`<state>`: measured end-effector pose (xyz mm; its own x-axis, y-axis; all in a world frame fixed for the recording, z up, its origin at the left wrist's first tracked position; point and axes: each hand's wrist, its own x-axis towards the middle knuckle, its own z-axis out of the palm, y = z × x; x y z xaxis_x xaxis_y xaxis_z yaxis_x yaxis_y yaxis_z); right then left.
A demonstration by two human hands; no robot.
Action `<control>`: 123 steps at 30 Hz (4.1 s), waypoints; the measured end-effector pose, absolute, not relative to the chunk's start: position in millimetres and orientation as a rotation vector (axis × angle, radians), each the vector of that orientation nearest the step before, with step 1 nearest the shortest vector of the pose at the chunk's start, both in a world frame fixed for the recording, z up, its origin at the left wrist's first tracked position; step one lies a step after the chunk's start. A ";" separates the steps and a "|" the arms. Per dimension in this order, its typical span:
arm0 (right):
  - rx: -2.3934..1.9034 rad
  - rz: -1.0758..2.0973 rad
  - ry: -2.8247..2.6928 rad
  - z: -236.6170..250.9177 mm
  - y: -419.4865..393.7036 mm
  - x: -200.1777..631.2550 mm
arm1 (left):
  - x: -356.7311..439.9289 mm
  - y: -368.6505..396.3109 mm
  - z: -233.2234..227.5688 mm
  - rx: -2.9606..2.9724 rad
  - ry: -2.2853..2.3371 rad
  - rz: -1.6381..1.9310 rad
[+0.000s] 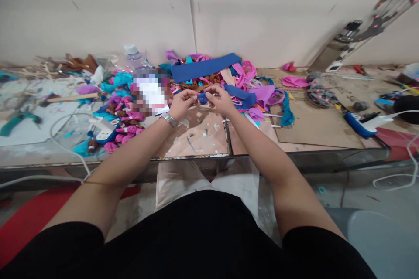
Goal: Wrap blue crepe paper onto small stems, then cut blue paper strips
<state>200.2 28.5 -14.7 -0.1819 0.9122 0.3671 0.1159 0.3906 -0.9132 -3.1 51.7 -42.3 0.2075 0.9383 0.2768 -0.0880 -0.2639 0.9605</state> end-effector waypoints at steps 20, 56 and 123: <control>-1.382 0.324 -2.216 -21.5 33.4 220.8 | -8.7 60.2 -44.7 1.439 0.957 1.391; -0.963 0.181 -1.906 -20.8 36.7 213.9 | -3.0 44.4 -29.4 1.231 0.725 1.347; -1.008 0.333 -1.821 -28.3 40.5 215.2 | -9.1 35.4 -13.7 1.167 0.635 1.132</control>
<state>215.2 40.5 -28.3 -0.1657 0.7601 0.6283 0.4884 0.6168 -0.6173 -9.1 35.4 -13.7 0.3510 0.9242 0.1506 -0.3528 -0.0185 0.9355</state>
